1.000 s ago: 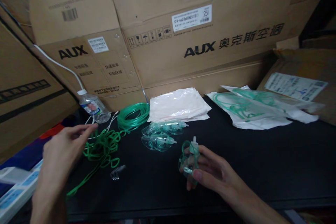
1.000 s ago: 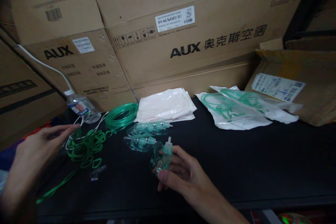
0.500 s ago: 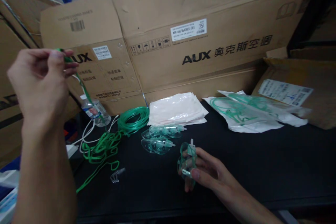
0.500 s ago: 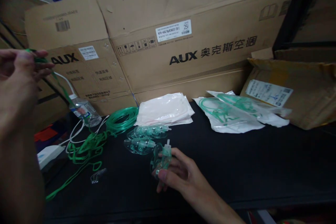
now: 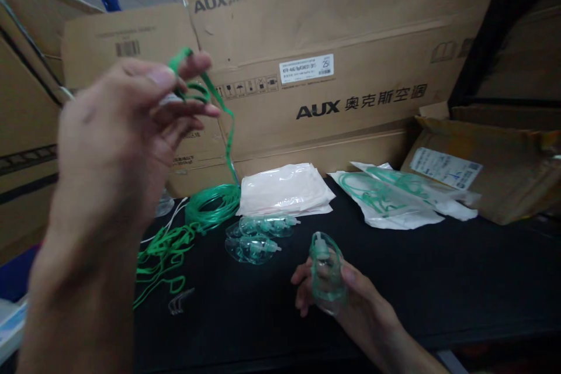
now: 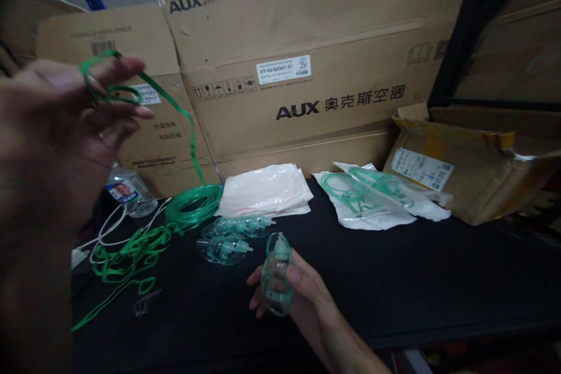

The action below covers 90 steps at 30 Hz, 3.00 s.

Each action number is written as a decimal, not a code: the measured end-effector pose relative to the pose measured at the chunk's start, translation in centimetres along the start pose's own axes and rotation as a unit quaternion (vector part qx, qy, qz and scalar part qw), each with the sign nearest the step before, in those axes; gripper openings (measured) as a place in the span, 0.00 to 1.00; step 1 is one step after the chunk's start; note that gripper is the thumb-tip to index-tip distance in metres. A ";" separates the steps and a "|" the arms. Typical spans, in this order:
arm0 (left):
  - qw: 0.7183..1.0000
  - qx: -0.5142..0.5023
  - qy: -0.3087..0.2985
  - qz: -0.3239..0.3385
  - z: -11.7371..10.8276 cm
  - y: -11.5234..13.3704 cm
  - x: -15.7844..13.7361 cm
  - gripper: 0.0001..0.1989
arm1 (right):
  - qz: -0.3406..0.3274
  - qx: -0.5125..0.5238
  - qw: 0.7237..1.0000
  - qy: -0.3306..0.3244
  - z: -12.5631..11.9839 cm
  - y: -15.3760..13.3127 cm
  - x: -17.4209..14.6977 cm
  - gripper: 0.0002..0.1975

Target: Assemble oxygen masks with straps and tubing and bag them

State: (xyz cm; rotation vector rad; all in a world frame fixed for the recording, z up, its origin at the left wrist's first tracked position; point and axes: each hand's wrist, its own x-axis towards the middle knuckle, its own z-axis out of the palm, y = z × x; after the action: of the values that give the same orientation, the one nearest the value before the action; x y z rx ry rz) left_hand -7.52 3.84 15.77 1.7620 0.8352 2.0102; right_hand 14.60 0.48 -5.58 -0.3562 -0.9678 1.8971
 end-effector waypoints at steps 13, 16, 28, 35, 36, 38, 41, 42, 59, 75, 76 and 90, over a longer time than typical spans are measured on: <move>0.886 0.209 -0.339 -0.238 -1.3 -7.7 -18.4 0.09 | 0.040 0.055 0.989 0.134 -1.5 -1.5 -2.8 0.20; 0.870 0.218 -0.342 -0.279 -2.1 -8.6 -19.3 0.08 | 0.030 -0.018 0.986 0.166 -1.4 -2.1 -3.4 0.18; 0.834 0.039 -0.315 -0.451 0.6 -8.5 -19.5 0.14 | 0.022 -0.228 0.973 0.035 -1.0 -1.5 -3.2 0.21; 0.851 -0.021 -0.301 -0.431 -0.7 -7.2 -19.6 0.14 | 0.035 -0.258 0.963 0.067 -1.0 -2.0 -2.5 0.16; 0.857 -0.015 -0.304 -0.416 -0.8 -7.0 -19.6 0.13 | 0.039 -0.258 0.963 0.074 -1.0 -2.1 -2.4 0.16; 0.868 0.010 -0.317 -0.383 -0.8 -6.9 -19.7 0.12 | 0.050 -0.252 0.963 0.080 -0.9 -2.2 -2.3 0.17; 0.883 0.046 -0.326 -0.334 -0.6 -6.9 -20.0 0.10 | 0.051 -0.244 0.964 0.087 -0.7 -2.2 -2.2 0.18; 0.890 0.053 -0.318 -0.322 -0.5 -7.0 -20.2 0.09 | 0.050 -0.245 0.964 0.089 -0.6 -2.1 -2.2 0.18; 0.935 0.224 -0.135 -0.239 -2.9 -6.9 -20.4 0.02 | 0.046 -0.225 0.971 0.068 -1.0 -1.7 -2.2 0.14; 0.947 0.058 -0.092 -0.301 0.9 -8.7 -19.1 0.14 | 0.036 -0.179 0.981 0.067 -1.4 -0.8 -2.1 0.18; 0.947 0.062 -0.084 -0.304 1.4 -8.6 -19.2 0.14 | 0.036 -0.173 0.981 0.075 -1.5 -0.7 -2.0 0.19; 0.960 0.134 -0.227 -0.098 1.1 -9.6 -19.0 0.10 | 0.033 -0.115 0.989 0.085 -2.8 -0.5 -1.2 0.27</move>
State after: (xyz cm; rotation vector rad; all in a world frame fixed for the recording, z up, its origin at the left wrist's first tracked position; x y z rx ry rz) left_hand -4.30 -0.05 -4.98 2.0780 1.1062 1.3353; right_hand 17.18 0.95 -7.25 -0.6825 -1.0734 1.7834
